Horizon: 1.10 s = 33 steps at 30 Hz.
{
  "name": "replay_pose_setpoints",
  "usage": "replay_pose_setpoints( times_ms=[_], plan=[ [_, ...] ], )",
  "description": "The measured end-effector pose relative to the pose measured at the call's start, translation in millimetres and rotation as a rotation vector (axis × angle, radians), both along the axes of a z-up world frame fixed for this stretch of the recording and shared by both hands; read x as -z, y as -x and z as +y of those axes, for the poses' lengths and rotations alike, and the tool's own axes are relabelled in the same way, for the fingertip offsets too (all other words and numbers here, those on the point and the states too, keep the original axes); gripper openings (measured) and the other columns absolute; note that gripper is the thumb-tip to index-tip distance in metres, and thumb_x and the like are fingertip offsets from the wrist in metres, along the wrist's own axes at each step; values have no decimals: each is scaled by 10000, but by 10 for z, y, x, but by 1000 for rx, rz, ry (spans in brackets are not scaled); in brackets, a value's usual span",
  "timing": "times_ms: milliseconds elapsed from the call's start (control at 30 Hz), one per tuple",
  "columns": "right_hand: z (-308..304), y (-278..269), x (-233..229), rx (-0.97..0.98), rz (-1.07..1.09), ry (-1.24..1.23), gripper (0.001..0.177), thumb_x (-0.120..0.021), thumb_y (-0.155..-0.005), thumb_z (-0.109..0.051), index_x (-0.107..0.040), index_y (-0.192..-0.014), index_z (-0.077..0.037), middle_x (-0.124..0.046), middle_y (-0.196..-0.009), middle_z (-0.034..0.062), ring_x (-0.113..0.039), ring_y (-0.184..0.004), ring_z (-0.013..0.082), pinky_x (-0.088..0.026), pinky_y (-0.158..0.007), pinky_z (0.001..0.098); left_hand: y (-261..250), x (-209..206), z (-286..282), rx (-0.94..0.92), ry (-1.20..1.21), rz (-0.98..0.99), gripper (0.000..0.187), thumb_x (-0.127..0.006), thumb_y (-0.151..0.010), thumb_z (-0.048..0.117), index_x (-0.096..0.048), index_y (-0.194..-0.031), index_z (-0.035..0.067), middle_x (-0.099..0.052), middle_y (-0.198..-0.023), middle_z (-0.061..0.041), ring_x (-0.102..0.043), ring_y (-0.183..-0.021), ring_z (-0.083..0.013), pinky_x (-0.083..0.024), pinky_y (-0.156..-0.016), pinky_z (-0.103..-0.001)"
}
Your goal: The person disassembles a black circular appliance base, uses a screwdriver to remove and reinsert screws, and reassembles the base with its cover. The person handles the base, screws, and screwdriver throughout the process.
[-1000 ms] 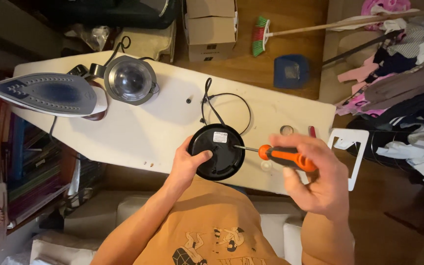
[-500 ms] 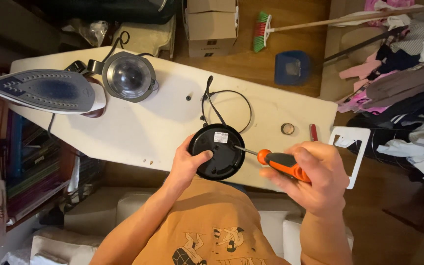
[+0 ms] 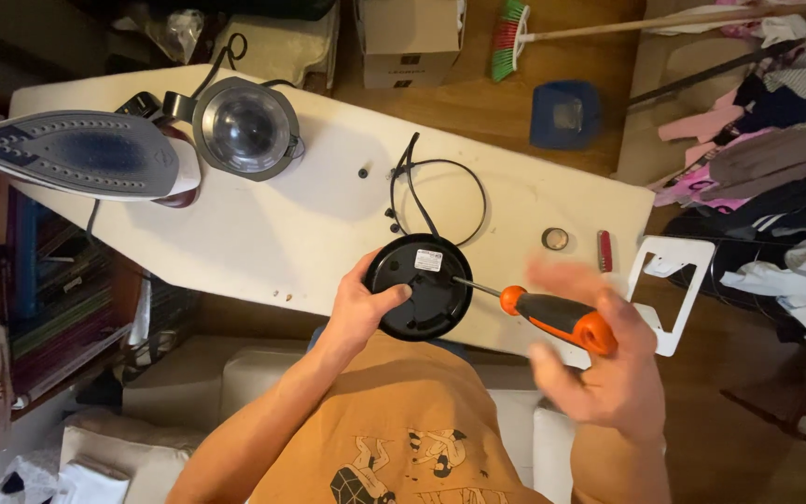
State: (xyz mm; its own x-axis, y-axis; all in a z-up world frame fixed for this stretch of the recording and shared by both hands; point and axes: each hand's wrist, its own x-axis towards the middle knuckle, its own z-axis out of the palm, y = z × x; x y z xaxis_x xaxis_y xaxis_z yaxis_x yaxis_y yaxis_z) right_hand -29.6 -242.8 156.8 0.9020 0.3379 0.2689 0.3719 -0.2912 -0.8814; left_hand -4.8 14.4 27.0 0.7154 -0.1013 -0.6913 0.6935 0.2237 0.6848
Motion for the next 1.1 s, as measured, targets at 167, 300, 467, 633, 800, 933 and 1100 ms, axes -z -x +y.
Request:
replay_pose_setpoints(
  times_ms=[167,300,467,633,800,933,1100],
  plan=[
    [193,-39,-98,202,-115,114,731,-826,-788,38,-404,-1358,-142,-680,-1103,250,-765,-984,331,-667,-915,415,33,222,-8,-10,35,-80,615,-737,-680,86,-642,-1286,42,-740,-1092,-77,-673,-972,-180,-575,-884,-327],
    [179,-113,-416,404,-227,283,236,-774,-748,-52,-658,-874,111,-719,-825,209,-714,-635,231,-590,-633,280,-40,93,7,74,-8,-99,643,-712,-660,143,-639,-1295,70,-731,-1132,-51,-668,-1026,-173,-561,-906,-315],
    [-451,335,67,629,-332,224,1067,-542,-930,213,-155,-1630,-493,-504,-1062,440,-552,-752,497,-519,-702,561,68,510,61,92,-53,-146,648,-766,-671,132,-638,-1304,78,-738,-1121,-41,-657,-1006,-134,-542,-944,-292],
    [-826,31,854,625,26,692,385,-660,-809,-9,-725,-1187,-46,-546,-1289,175,-441,-1362,330,-365,-1172,440,73,433,154,91,-64,-75,619,-747,-686,118,-649,-1295,78,-737,-1154,-55,-670,-1051,-165,-535,-969,-310],
    [-920,-208,2227,384,430,1023,679,-620,-889,-146,-452,-1543,-212,-511,-1373,226,-656,-1054,551,-566,-896,646,264,753,214,-65,43,-135,720,-869,-606,-64,-687,-1298,16,-734,-1086,-177,-654,-1023,-240,-584,-871,-389],
    [-789,-220,2451,354,528,1014,659,-539,-989,-165,-333,-1609,-243,-437,-1475,184,-664,-1021,531,-564,-863,695,379,902,319,-76,31,-116,723,-879,-604,-56,-694,-1297,25,-745,-1076,-176,-663,-1007,-234,-587,-866,-393],
    [-922,-145,3088,548,107,1158,546,-793,-856,-249,-650,-1378,-175,-634,-1224,131,-662,-1067,392,-576,-844,529,405,798,461,-89,-9,-79,710,-876,-607,-55,-704,-1290,38,-751,-1064,-163,-666,-1005,-222,-583,-853,-388]
  ],
)
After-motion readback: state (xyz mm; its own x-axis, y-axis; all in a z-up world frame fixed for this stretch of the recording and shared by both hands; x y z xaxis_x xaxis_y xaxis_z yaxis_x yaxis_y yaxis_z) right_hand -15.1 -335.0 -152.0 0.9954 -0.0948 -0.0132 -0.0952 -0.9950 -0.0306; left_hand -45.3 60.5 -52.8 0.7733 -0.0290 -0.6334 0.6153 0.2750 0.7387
